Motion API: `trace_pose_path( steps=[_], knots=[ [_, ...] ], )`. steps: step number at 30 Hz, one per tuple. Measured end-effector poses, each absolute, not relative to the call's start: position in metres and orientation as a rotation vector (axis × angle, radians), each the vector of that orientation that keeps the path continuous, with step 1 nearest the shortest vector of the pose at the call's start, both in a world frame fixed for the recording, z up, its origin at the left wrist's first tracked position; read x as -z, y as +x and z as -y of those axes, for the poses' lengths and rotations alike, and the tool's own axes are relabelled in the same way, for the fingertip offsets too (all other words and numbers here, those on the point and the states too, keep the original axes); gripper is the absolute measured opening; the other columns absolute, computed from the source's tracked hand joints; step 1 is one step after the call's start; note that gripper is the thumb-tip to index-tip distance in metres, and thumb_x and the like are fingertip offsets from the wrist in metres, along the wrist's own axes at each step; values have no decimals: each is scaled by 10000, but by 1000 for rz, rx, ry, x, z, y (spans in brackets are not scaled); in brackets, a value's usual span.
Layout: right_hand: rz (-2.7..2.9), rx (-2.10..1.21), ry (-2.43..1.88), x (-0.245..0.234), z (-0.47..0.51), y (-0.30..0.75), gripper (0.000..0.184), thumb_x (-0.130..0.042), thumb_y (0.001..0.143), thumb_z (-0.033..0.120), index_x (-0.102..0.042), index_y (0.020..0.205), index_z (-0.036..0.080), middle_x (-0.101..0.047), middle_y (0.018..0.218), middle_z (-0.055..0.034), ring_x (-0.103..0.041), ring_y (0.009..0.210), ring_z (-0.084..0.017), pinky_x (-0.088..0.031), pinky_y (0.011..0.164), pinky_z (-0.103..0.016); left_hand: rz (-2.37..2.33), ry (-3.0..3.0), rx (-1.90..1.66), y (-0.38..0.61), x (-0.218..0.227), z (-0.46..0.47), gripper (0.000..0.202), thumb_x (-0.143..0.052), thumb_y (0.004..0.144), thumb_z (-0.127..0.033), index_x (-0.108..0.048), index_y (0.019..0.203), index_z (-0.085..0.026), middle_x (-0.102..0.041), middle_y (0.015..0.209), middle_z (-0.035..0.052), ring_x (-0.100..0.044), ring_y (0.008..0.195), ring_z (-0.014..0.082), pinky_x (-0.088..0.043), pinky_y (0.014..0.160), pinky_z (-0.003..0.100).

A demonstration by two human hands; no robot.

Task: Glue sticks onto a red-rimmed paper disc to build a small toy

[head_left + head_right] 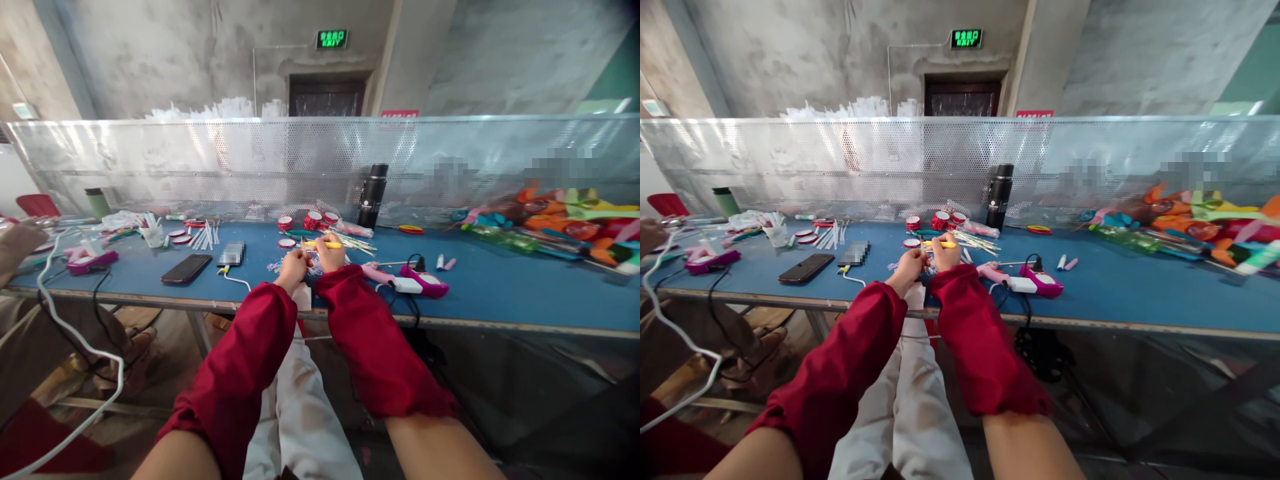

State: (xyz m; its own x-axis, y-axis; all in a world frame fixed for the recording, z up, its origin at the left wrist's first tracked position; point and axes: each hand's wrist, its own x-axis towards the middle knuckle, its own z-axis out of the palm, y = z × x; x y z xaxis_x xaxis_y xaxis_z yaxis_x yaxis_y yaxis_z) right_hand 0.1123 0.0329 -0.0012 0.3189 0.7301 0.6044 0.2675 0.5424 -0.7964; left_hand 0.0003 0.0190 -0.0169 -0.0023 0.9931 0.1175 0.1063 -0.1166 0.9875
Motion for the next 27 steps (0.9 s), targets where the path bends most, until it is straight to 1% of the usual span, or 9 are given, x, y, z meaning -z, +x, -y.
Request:
trace_pose_path(
  steps=[6,13,18,22,27],
  knots=[
    [1258,-398,-1002,2,-34,113,288,-663,1011,391,-671,1184,160,-711,1114,-58,-705,913,-171,-623,805,-357,-1236,1371,-1261,0,18,-19,297,-658,1006,-361,-668,1210,-146,-710,1138,83,-708,931,193,-627,801,377],
    [1266,-409,-1037,4,-37,114,304,-662,1011,393,-667,1210,164,-706,1157,-67,-706,958,-185,-622,842,-380,-1232,1357,-1266,1,18,-18,310,-657,1006,-366,-665,1227,-148,-707,1162,89,-708,957,202,-626,823,392],
    [1278,-413,-1026,4,-38,114,303,-668,1008,389,-667,1211,163,-705,1159,-67,-706,958,-185,-623,837,-378,-1230,1341,-1275,1,18,-17,296,-657,1007,-362,-667,1208,-145,-710,1125,80,-707,914,188,-627,785,367],
    [1268,-410,-1034,4,-37,114,311,-664,1010,392,-664,1224,167,-702,1179,-72,-705,978,-191,-622,851,-386,-1224,1331,-1281,1,18,-17,309,-657,1006,-364,-664,1226,-147,-707,1157,88,-708,950,199,-627,814,387],
    [1279,-420,-1028,5,-36,113,303,-664,1010,389,-666,1216,167,-704,1171,-70,-705,967,-186,-623,844,-380,-1210,1314,-1289,1,18,-18,304,-658,1006,-363,-666,1220,-147,-708,1152,87,-708,944,197,-627,811,384]
  ],
)
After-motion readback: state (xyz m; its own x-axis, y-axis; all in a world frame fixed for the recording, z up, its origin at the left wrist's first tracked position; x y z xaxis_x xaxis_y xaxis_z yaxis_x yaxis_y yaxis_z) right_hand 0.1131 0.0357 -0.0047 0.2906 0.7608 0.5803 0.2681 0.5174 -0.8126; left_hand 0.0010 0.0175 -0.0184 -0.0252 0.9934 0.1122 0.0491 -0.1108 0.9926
